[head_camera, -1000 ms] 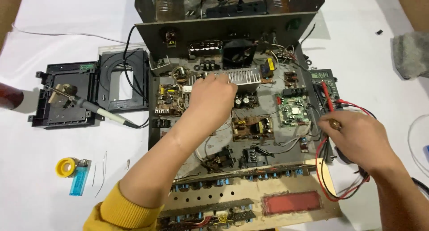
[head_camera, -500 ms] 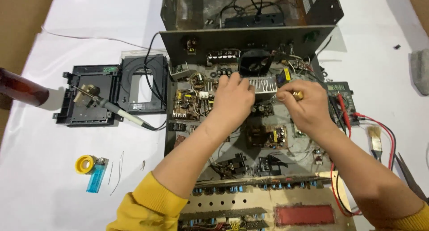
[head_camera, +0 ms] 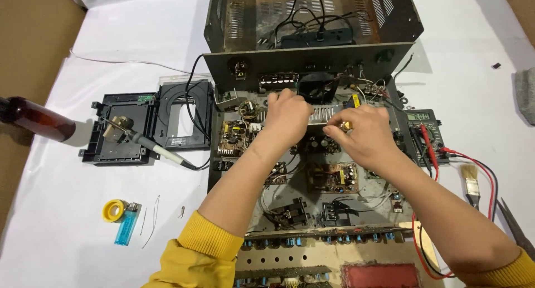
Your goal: Disassembling internal components of an electronic device, including removing screws and a circuit board.
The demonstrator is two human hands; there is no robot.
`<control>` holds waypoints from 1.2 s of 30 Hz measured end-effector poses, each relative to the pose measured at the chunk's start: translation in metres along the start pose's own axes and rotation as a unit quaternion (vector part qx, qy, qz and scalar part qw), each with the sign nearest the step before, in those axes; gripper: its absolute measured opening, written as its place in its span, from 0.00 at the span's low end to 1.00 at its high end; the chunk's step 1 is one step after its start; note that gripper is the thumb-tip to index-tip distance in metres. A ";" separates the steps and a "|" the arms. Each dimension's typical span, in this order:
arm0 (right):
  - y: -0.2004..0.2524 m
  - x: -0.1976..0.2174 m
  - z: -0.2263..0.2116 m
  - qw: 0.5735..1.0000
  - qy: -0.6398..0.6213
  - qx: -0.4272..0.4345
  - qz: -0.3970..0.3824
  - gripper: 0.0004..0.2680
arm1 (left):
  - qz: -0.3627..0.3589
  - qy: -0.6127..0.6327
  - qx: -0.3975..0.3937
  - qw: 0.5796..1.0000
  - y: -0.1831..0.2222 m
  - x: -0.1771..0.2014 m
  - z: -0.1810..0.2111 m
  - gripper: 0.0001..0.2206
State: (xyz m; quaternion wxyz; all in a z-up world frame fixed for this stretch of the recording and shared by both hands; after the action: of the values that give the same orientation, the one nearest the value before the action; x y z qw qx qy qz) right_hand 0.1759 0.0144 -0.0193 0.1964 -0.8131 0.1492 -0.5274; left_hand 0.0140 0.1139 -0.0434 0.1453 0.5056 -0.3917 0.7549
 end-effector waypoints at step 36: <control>-0.007 0.004 -0.022 0.995 0.051 -0.011 -0.088 0.06 | -0.197 -0.143 -0.039 0.969 0.009 0.025 0.016 0.12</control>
State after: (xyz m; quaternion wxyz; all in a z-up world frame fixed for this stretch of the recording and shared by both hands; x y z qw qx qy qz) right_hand 0.1574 0.0156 -0.0046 0.1324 -0.7973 0.0925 -0.5816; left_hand 0.0077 0.0916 -0.0231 0.2536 0.6694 -0.3301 0.6153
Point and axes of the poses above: each hand's wrist, its own y-axis away from the middle knuckle, its own x-axis out of the back of the hand, z = x × y, the point moved 2 cm from there along -y, towards the middle knuckle, and after that the axes turned 12 degrees about z, right-handed, at the moved point
